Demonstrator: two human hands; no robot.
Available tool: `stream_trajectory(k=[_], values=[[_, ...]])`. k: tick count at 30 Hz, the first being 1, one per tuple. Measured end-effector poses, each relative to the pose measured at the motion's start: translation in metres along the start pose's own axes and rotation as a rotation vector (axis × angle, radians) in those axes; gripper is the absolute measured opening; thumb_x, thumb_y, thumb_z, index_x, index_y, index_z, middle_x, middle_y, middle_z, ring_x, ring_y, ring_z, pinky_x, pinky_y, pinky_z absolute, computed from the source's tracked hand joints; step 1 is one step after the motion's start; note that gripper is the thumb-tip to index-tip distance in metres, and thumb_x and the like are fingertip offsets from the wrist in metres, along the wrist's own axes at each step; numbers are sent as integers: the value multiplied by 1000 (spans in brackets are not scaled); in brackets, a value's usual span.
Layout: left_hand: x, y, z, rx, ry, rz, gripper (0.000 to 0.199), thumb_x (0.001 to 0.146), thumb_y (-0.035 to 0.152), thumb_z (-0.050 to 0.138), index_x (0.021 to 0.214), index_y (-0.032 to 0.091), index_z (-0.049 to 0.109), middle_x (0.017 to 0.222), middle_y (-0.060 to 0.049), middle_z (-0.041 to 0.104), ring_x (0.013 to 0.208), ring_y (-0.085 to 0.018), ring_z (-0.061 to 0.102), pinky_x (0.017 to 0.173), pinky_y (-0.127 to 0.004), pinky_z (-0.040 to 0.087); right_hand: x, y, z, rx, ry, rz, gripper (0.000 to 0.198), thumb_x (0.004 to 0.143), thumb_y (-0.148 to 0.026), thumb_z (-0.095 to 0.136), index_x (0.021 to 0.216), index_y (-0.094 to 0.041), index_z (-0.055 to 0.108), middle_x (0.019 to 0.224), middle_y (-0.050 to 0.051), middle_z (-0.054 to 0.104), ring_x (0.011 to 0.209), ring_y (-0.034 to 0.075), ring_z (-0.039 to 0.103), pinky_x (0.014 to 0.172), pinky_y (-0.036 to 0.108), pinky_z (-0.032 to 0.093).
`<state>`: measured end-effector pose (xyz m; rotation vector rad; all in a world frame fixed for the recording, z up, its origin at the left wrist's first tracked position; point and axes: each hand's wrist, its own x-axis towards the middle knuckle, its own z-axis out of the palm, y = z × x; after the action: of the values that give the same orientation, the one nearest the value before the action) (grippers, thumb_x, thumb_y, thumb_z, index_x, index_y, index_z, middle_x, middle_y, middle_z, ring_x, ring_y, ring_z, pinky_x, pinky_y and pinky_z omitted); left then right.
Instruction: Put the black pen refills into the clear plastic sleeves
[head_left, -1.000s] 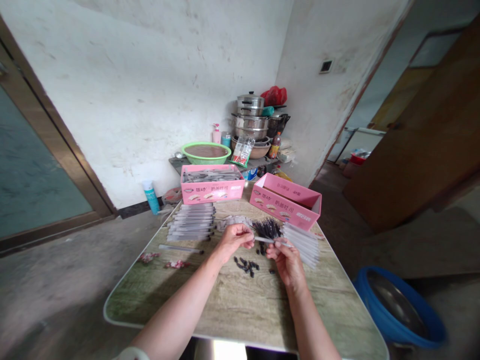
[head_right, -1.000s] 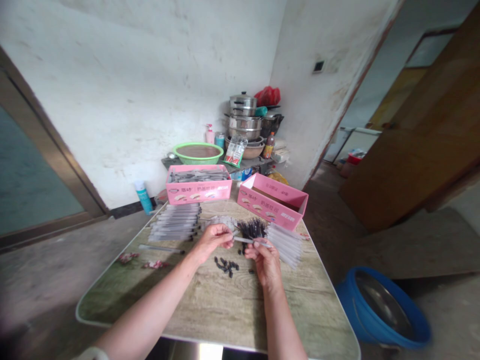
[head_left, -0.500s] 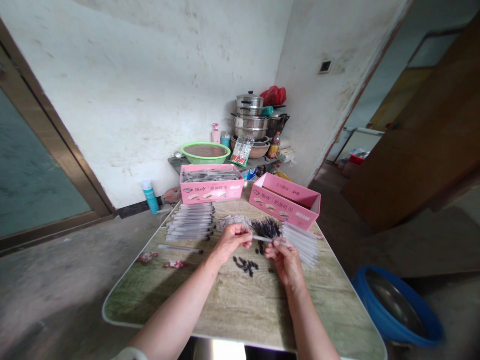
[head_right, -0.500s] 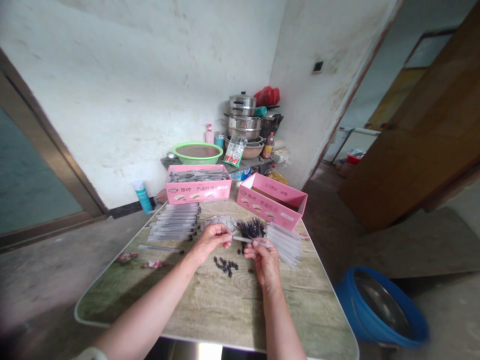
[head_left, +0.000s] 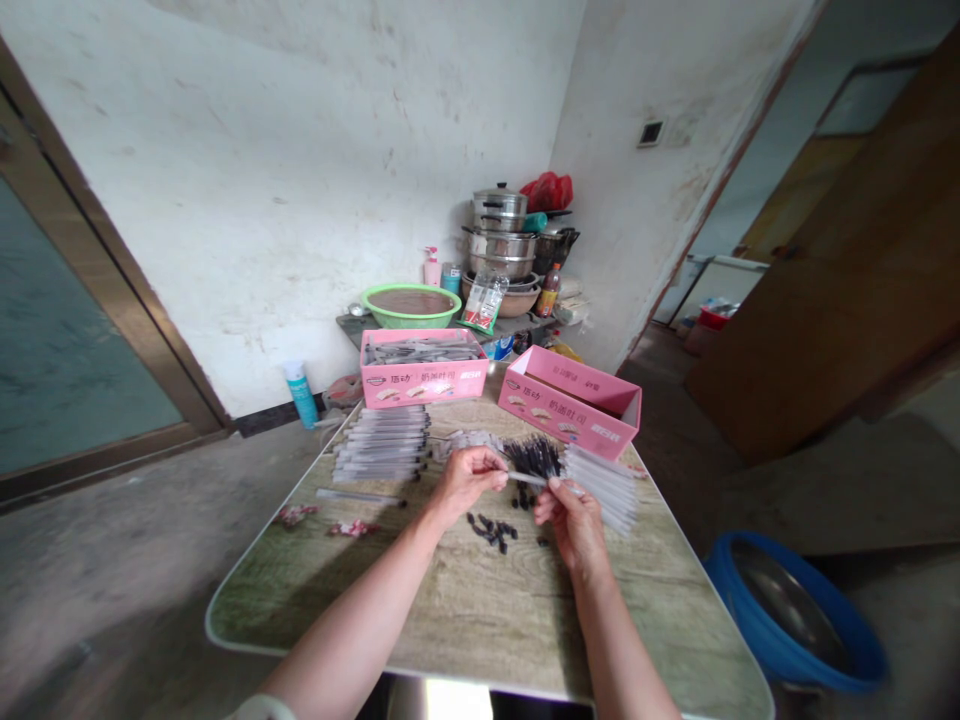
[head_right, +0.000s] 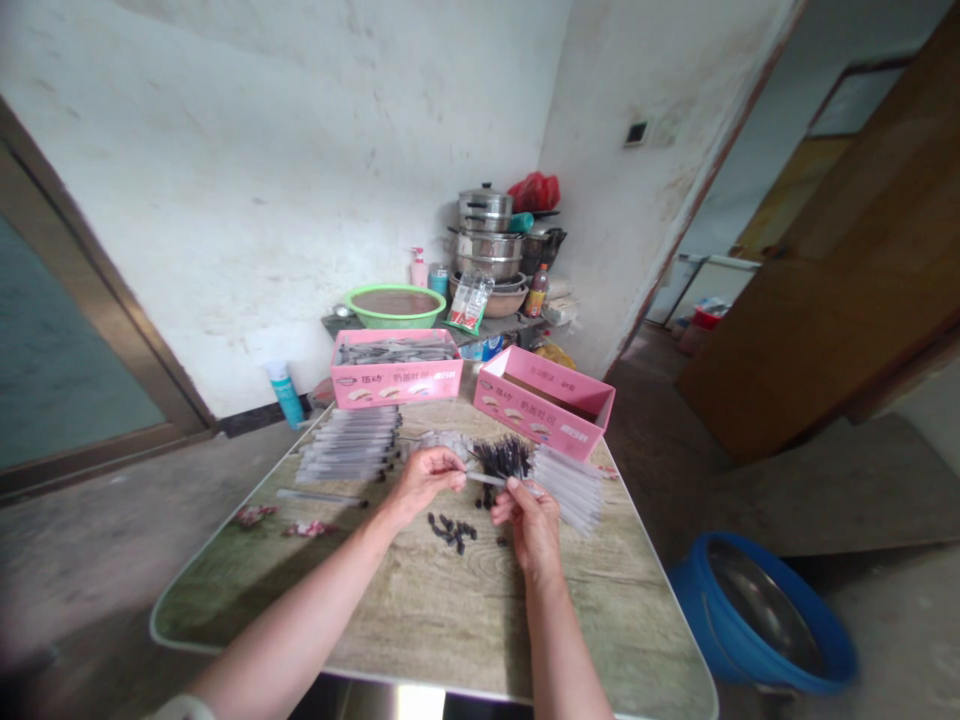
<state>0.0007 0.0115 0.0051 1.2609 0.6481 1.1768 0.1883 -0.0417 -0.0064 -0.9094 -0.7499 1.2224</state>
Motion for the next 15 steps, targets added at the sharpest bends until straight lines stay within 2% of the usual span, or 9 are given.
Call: stream_trajectory(k=[4, 7, 9, 11, 13, 15], values=[[-2, 3, 1, -3, -6, -43, 37, 64, 38, 84, 85, 11, 69, 70, -5, 68, 60, -13, 62, 62, -26, 51, -1, 0, 1, 5, 6, 0, 30, 70, -38, 83, 63, -14, 66, 54, 4, 67, 39, 14, 60, 40, 22, 52], [-3, 6, 0, -6, 31, -87, 46, 70, 48, 78, 93, 10, 68, 71, -6, 69, 61, -15, 65, 59, -26, 52, -1, 0, 1, 22, 9, 0, 29, 69, -37, 84, 65, -14, 66, 56, 4, 68, 41, 14, 61, 40, 23, 52], [-3, 6, -1, 27, 69, -127, 49, 74, 58, 71, 87, 11, 66, 65, -4, 66, 52, -13, 62, 49, -22, 46, 0, 0, 1, 26, 9, -3, 29, 69, -37, 84, 65, -14, 66, 56, 4, 68, 41, 14, 62, 40, 23, 52], [-3, 6, -2, 90, 82, -174, 53, 75, 65, 65, 75, 12, 63, 58, -2, 61, 42, -9, 54, 39, -18, 35, 0, 0, 1, 22, 9, -4, 29, 69, -37, 84, 65, -14, 67, 56, 4, 69, 42, 14, 62, 40, 23, 52], [-3, 6, -2, 152, 54, -192, 55, 77, 67, 61, 69, 13, 60, 53, -1, 58, 37, -6, 47, 35, -18, 27, -1, -1, 2, 12, 9, -4, 29, 68, -37, 84, 64, -14, 67, 56, 4, 68, 41, 14, 62, 40, 23, 52], [-3, 6, -3, 182, 8, -179, 53, 78, 64, 62, 66, 13, 59, 53, 0, 57, 37, -5, 45, 36, -18, 27, -1, -2, 3, 3, 9, -4, 30, 67, -37, 85, 63, -14, 66, 55, 4, 68, 40, 14, 61, 39, 23, 52]])
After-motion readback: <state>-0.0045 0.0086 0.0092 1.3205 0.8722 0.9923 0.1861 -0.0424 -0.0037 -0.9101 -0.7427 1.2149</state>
